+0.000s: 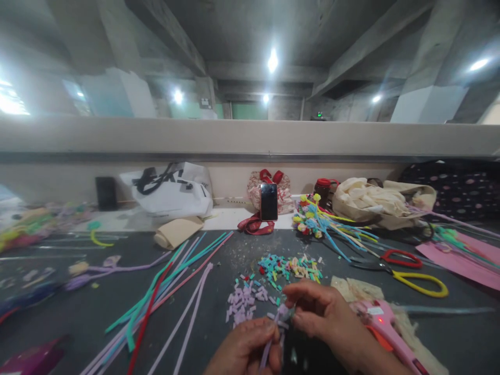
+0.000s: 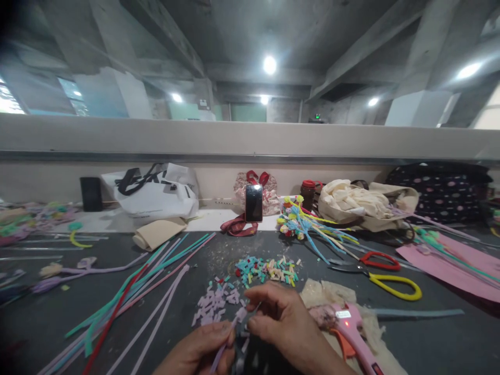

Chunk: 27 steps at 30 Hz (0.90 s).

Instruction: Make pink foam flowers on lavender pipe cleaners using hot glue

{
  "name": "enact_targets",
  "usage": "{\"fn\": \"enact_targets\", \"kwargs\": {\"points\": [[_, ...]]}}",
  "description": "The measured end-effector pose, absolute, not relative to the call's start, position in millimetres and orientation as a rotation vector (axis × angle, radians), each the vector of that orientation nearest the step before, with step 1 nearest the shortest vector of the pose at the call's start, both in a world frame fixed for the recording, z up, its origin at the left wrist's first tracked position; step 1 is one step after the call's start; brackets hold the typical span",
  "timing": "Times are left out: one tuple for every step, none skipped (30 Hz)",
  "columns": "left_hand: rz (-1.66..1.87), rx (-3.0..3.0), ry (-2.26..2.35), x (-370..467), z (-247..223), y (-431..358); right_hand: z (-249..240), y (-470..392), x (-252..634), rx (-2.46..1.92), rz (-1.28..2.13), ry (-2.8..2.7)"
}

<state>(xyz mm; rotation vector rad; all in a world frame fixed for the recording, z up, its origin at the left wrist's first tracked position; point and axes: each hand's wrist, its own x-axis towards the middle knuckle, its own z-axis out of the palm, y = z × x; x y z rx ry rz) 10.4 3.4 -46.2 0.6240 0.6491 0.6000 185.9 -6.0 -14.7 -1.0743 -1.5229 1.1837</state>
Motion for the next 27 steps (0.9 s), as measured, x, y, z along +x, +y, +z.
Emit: {"fn": "enact_targets", "kwargs": {"points": [[0.599,0.634,0.646,11,-48,4,-12,-7,186,-1.048,1.168,-1.577],[0.589,0.646,0.647,11,-50,4,-10,-7,187,-1.030,1.151,-1.629],[0.575,0.663,0.648,11,-51,5,-7,-7,187,-1.020,1.132,-1.672],[0.566,0.678,0.649,11,-52,5,-6,-8,187,-1.015,1.116,-1.704],[0.556,0.693,0.644,10,-53,5,-4,-8,187,-1.008,1.093,-1.724],[0.550,0.706,0.638,10,-53,5,-3,-8,187,-1.000,1.070,-1.739],[0.546,0.719,0.631,10,-53,4,-3,-8,186,-0.990,1.052,-1.749],[0.545,0.737,0.623,9,-52,4,-2,-9,186,-0.982,1.039,-1.756],[0.547,0.761,0.618,9,-51,3,-2,-9,185,-0.976,1.028,-1.758],[0.549,0.789,0.619,9,-49,2,-2,-10,185,-0.973,1.020,-1.757],[0.553,0.818,0.627,8,-46,1,-3,-10,184,-0.975,1.012,-1.759],[0.560,0.843,0.640,8,-44,1,-2,-11,184,-0.977,0.999,-1.764],[0.564,0.867,0.655,8,-41,0,-2,-12,183,-0.979,0.982,-1.769],[0.567,0.886,0.666,8,-40,0,-2,-12,183,-0.979,0.967,-1.777],[0.569,0.900,0.672,8,-39,-1,-1,-12,183,-0.977,0.953,-1.786],[0.568,0.908,0.668,8,-38,-1,-1,-12,182,-0.973,0.940,-1.800],[0.566,0.910,0.657,8,-39,0,0,-12,182,-0.966,0.930,-1.814],[0.567,0.906,0.642,8,-40,0,0,-12,182,-0.961,0.924,-1.828],[0.567,0.897,0.628,8,-42,0,0,-12,181,-0.955,0.920,-1.841],[0.564,0.884,0.615,8,-43,1,0,-12,181,-0.950,0.912,-1.850],[0.564,0.867,0.609,8,-45,1,-1,-12,182,-0.946,0.903,-1.859],[0.561,0.848,0.608,8,-47,2,-1,-12,182,-0.947,0.893,-1.867],[0.557,0.827,0.610,8,-48,2,-2,-12,182,-0.948,0.882,-1.874],[0.551,0.809,0.611,8,-49,2,-3,-12,182,-0.952,0.869,-1.882],[0.544,0.793,0.610,8,-50,2,-4,-13,182,-0.956,0.856,-1.890],[0.543,0.779,0.608,8,-51,2,-5,-13,182,-0.959,0.846,-1.897],[0.540,0.772,0.604,9,-51,2,-5,-13,182,-0.961,0.840,-1.900]]}}
